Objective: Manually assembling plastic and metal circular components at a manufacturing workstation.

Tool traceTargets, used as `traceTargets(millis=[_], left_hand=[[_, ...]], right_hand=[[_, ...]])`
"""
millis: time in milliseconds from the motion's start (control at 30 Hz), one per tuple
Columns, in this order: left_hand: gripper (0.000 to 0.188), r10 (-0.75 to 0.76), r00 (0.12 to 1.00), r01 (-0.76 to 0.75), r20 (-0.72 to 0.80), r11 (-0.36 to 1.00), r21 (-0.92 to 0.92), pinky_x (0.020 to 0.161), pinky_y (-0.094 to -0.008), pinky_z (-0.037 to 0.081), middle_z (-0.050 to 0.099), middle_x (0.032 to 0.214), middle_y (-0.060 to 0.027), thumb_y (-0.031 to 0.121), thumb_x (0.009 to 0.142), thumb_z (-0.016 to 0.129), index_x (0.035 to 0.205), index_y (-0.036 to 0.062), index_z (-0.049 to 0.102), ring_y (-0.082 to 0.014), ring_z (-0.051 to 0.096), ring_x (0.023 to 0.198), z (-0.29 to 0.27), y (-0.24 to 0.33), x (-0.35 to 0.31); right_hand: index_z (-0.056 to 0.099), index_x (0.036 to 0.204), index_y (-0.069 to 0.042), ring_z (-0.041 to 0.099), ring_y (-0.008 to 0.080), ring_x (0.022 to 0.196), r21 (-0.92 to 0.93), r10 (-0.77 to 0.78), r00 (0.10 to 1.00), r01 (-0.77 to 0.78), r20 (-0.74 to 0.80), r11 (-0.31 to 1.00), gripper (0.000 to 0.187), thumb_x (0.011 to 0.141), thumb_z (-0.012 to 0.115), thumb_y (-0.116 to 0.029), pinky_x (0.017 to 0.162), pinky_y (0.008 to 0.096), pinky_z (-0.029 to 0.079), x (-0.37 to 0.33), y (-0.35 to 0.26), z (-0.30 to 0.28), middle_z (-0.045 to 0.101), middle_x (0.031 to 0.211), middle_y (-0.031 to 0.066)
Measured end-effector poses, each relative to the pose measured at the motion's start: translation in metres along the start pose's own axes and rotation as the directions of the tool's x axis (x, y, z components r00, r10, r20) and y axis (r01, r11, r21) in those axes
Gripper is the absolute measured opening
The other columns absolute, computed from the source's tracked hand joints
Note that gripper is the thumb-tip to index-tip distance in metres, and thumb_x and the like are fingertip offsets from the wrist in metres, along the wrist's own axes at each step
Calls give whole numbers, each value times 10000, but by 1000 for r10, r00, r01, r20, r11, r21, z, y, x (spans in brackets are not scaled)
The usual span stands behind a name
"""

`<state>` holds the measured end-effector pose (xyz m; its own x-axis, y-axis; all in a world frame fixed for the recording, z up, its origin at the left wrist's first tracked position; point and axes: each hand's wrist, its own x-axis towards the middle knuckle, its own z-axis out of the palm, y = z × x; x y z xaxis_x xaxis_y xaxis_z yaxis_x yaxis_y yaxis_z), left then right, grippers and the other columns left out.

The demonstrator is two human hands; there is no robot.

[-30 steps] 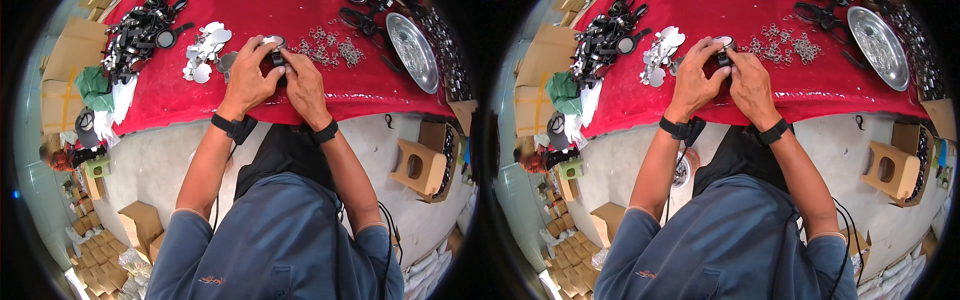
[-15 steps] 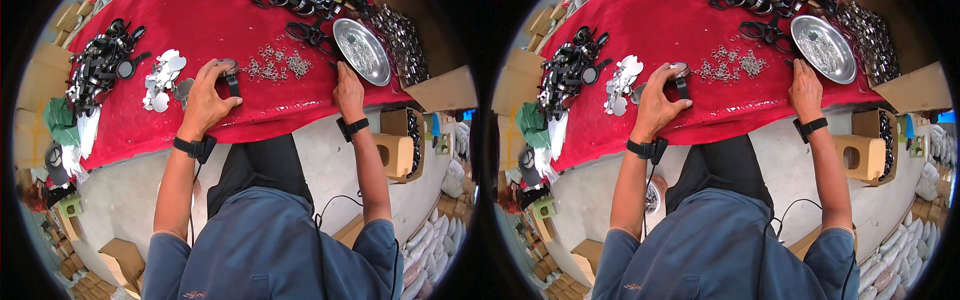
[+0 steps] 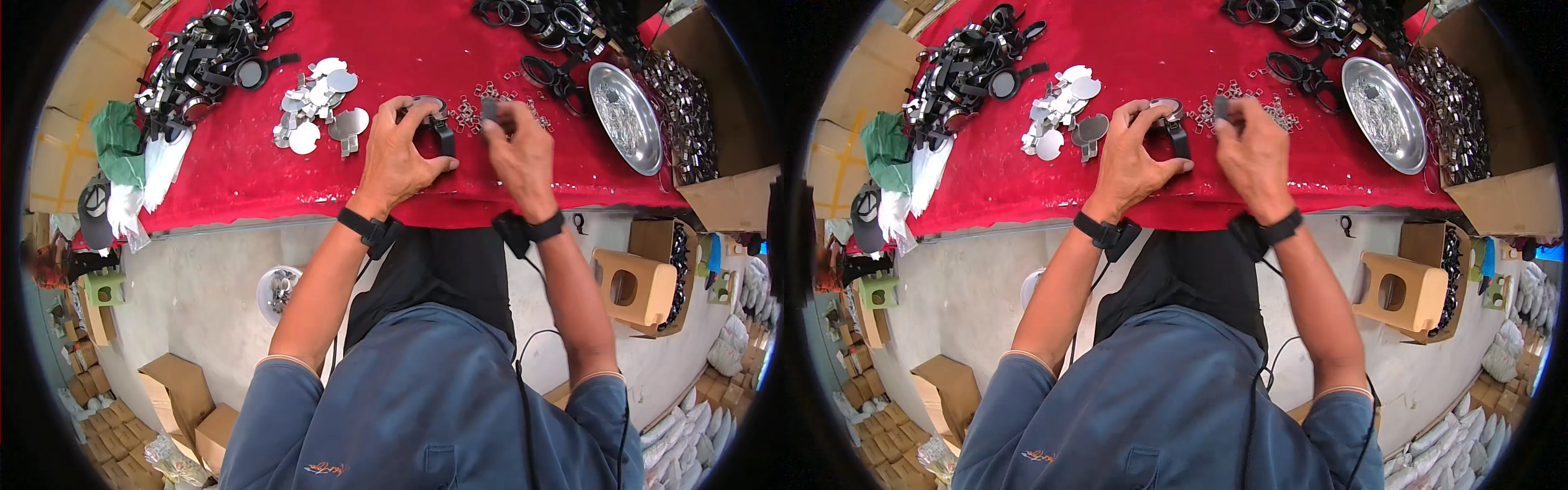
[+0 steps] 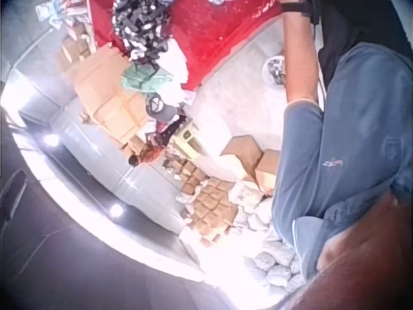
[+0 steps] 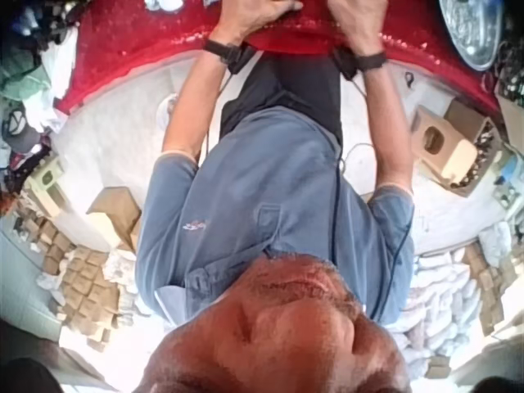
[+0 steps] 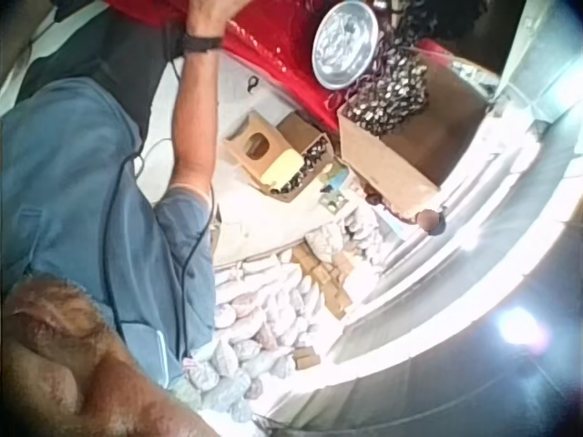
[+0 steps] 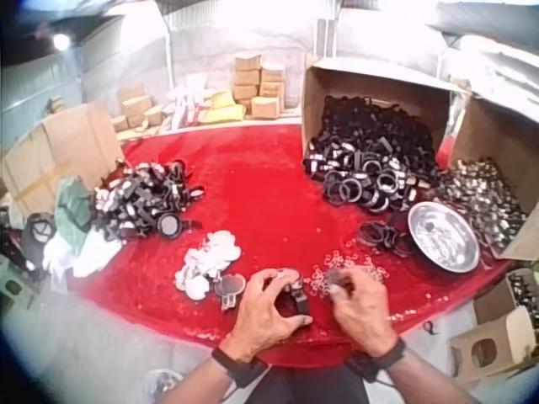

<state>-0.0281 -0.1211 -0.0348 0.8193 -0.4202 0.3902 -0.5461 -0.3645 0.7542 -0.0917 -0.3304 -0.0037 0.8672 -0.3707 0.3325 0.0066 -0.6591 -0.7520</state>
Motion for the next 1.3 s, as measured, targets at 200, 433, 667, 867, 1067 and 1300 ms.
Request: traceTargets(millis=[200, 433, 667, 867, 1067, 1300], left_hand=[[838, 42, 996, -41, -84, 999, 14, 1168, -501, 543, 620, 1483, -237, 227, 637, 1063, 1407, 134, 746, -412, 640, 1346, 6, -7, -2], [764, 99, 983, -93, -154, 995, 46, 1130, -512, 543, 639, 1488, -263, 212, 698, 1022, 1416, 130, 772, -433, 648, 1326, 12, -13, -8], [575, 193, 954, -182, -232, 981, 68, 1088, -506, 550, 703, 1386, -273, 151, 760, 931, 1318, 69, 818, -449, 681, 1237, 20, -26, -3], [545, 181, 953, -161, -242, 982, 102, 1084, -507, 555, 703, 1411, -271, 146, 791, 904, 1320, 51, 817, -456, 685, 1229, 24, -31, -5], [528, 184, 953, -164, -241, 981, 100, 1087, -505, 556, 704, 1422, -280, 200, 829, 898, 1326, 44, 815, -461, 687, 1240, 22, -32, -5], [544, 136, 966, -114, -218, 987, 111, 1111, -493, 566, 719, 1415, -292, 165, 793, 917, 1305, 14, 816, -456, 701, 1277, 17, -19, -5]], right_hand=[[752, 1192, 0, 809, 415, 964, -67, 68, 995, -63, 75, 996, 241, 982, 716, -112, 881, 487, 628, 8, -19, 43, 818, 1026, 226], [754, 1227, 35, 808, 426, 1032, -66, 91, 984, -81, 154, 995, 450, 885, 823, -249, 909, 505, 626, -2, -39, 39, 815, 1090, 273], [741, 1096, -1, 749, 457, 919, -329, -220, 974, 228, 62, 917, 297, 857, 823, -158, 826, 550, 605, -3, -47, 54, 769, 992, 214], [742, 1056, -11, 736, 424, 868, -331, -305, 952, 277, -35, 902, 239, 847, 799, -112, 761, 509, 598, -5, -34, 70, 739, 941, 184], [715, 980, -24, 719, 404, 834, -302, -349, 932, 306, -100, 903, 160, 861, 786, -103, 733, 501, 588, -7, -32, 79, 712, 906, 158], [724, 999, -34, 716, 387, 853, -258, -360, 931, 334, -61, 907, 164, 921, 813, -147, 749, 494, 590, -13, -33, 64, 699, 900, 149]])
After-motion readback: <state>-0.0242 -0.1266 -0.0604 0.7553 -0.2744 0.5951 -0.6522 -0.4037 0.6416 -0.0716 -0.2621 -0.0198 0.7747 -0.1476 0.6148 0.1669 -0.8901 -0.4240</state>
